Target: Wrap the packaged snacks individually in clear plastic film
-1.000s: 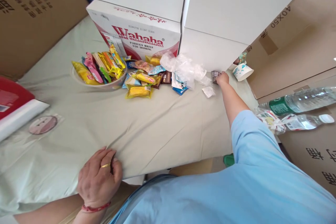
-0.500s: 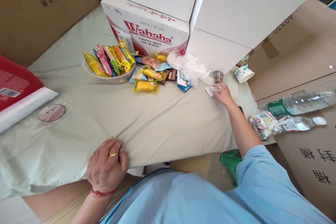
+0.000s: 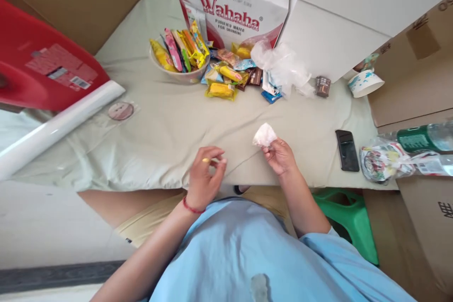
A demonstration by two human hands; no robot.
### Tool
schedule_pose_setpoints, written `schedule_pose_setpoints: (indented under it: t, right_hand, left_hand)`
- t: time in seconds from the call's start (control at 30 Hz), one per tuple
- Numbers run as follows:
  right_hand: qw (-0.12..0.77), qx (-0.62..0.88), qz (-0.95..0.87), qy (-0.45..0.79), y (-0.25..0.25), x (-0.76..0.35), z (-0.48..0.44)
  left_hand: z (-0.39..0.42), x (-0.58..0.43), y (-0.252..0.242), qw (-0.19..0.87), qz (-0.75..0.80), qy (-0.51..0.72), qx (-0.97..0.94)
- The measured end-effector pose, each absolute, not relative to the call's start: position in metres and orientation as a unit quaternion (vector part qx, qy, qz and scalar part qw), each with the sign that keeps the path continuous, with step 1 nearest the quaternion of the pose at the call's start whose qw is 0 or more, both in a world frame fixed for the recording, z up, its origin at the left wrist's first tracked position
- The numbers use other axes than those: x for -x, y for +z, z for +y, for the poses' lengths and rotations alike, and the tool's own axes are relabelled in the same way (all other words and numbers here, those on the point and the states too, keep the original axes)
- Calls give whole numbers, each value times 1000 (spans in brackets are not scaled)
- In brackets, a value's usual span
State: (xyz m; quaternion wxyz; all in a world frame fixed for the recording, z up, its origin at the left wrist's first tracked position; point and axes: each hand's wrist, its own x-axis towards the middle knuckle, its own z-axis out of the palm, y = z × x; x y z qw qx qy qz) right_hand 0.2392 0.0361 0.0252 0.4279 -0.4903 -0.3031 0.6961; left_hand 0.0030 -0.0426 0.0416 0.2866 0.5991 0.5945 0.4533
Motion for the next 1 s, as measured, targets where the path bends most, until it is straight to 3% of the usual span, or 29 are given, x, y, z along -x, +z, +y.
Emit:
schedule_pose_setpoints:
  t: [0.2, 0.57, 0.7, 1.0]
  right_hand:
    - [378, 481, -249, 751, 35, -203, 9]
    - [387, 494, -414, 659, 39, -224, -4]
    - [404, 528, -402, 630, 37, -231, -2]
    - [375, 475, -321, 729, 43, -245, -6]
  left_hand:
    - [-21, -33, 41, 361, 532, 421, -639]
    - [-27, -35, 30, 448, 554, 415, -566]
    - [-24, -24, 29, 514, 571, 462, -444]
    - [-15, -1, 31, 605, 522, 542, -260]
